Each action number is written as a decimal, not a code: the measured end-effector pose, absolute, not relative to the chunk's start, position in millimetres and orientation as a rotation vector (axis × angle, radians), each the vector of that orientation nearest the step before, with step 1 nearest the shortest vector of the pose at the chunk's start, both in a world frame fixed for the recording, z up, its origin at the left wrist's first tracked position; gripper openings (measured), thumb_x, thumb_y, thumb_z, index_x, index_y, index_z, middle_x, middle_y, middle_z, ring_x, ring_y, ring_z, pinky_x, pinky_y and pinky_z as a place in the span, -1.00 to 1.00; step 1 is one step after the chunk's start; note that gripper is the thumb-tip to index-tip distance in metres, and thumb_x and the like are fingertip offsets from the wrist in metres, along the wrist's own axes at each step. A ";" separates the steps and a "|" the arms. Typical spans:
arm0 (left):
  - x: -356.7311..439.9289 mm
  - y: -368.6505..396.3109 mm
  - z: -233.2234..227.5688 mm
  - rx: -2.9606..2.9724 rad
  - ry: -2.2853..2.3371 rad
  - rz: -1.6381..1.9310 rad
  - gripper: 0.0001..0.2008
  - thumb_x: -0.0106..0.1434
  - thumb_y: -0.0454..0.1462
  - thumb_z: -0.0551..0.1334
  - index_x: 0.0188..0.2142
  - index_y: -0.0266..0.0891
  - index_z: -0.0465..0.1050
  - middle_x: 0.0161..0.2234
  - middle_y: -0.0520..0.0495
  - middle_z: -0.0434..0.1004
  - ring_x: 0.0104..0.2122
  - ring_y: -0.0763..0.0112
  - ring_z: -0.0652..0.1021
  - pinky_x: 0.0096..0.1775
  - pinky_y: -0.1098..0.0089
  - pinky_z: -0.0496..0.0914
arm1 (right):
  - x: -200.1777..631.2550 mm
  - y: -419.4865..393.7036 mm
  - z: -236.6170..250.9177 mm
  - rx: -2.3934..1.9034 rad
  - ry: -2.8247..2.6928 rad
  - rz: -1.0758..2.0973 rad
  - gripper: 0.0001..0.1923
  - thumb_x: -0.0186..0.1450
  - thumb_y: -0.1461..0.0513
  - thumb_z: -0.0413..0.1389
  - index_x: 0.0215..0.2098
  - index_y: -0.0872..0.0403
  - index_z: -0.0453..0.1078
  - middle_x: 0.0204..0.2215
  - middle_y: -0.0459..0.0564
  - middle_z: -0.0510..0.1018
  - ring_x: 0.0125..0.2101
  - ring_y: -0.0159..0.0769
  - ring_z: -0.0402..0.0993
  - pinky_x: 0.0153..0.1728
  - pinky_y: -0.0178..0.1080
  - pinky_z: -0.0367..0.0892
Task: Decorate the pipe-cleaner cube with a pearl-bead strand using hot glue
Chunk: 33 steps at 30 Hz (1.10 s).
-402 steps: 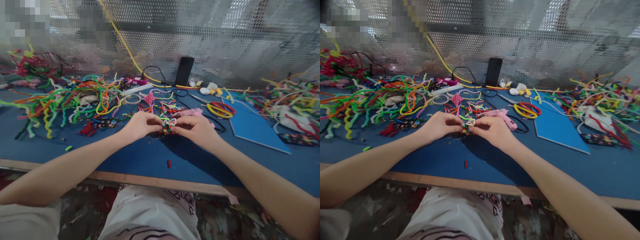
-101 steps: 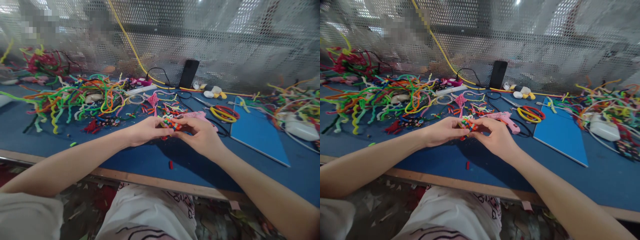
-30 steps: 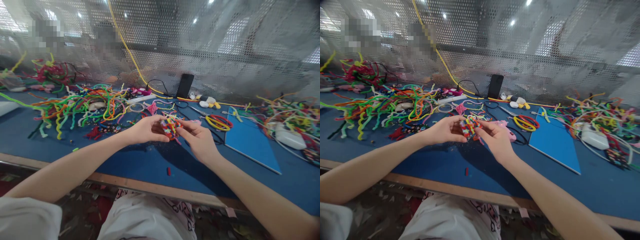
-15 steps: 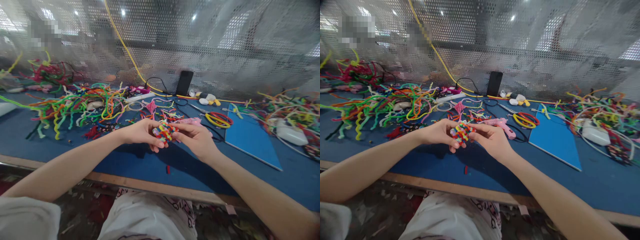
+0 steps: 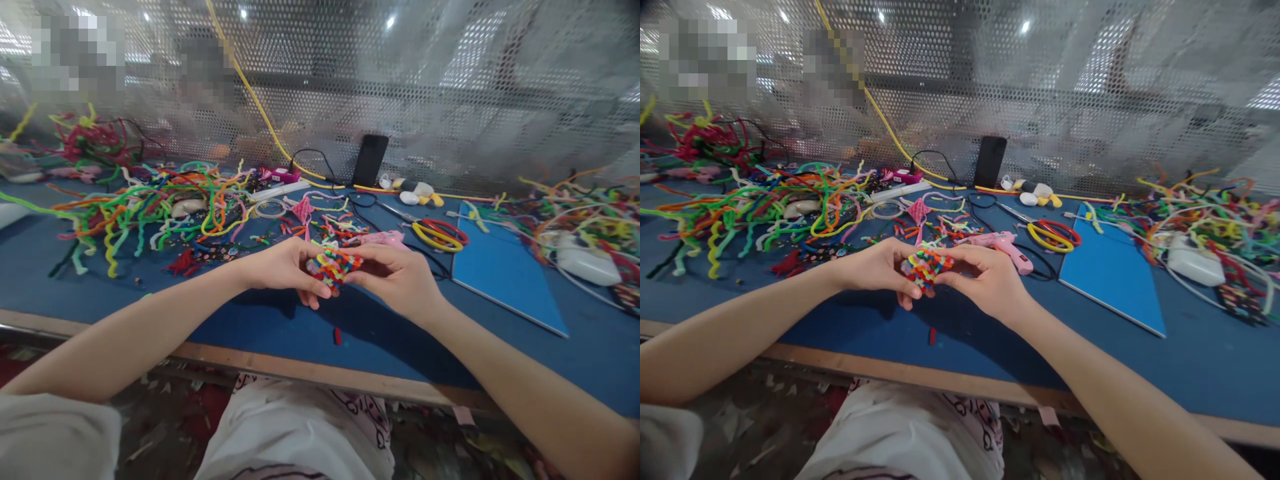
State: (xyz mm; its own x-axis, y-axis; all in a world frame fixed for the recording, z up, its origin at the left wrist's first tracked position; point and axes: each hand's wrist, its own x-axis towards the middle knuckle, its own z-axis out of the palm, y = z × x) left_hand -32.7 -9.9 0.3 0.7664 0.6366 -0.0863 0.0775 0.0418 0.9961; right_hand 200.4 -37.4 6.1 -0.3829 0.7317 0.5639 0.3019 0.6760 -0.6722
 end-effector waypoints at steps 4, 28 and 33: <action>-32.4 -10.4 1.0 1.495 0.633 0.455 -0.63 0.02 -0.22 0.56 -0.23 -0.35 0.58 -0.37 -0.08 0.68 -0.51 0.41 0.67 -0.43 0.48 0.61 | 200.4 -37.0 5.6 -0.789 -1.965 0.584 -0.71 0.15 0.28 0.40 -0.13 0.05 0.67 -0.29 -0.02 0.74 -0.35 -0.27 0.67 -0.31 -0.31 0.59; -34.2 -6.8 7.5 1.629 0.658 0.511 -0.61 0.00 -0.20 0.56 -0.22 -0.32 0.57 -0.41 -0.01 0.65 -0.47 0.45 0.62 -0.39 0.49 0.55 | 202.6 -31.8 1.5 -0.889 -1.893 0.735 -0.63 0.14 0.05 0.41 -0.14 0.06 0.64 -0.22 0.07 0.72 -0.26 -0.17 0.68 -0.20 -0.18 0.62; -38.4 -5.6 14.8 1.782 0.620 0.549 -0.59 0.14 -0.15 0.48 -0.06 -0.27 0.56 -0.33 -0.03 0.66 -0.41 0.40 0.64 -0.35 0.46 0.54 | 203.5 -31.5 0.7 -0.847 -1.859 0.623 -0.68 0.19 0.09 0.39 -0.14 0.06 0.62 -0.23 0.09 0.72 -0.30 -0.19 0.67 -0.30 -0.22 0.61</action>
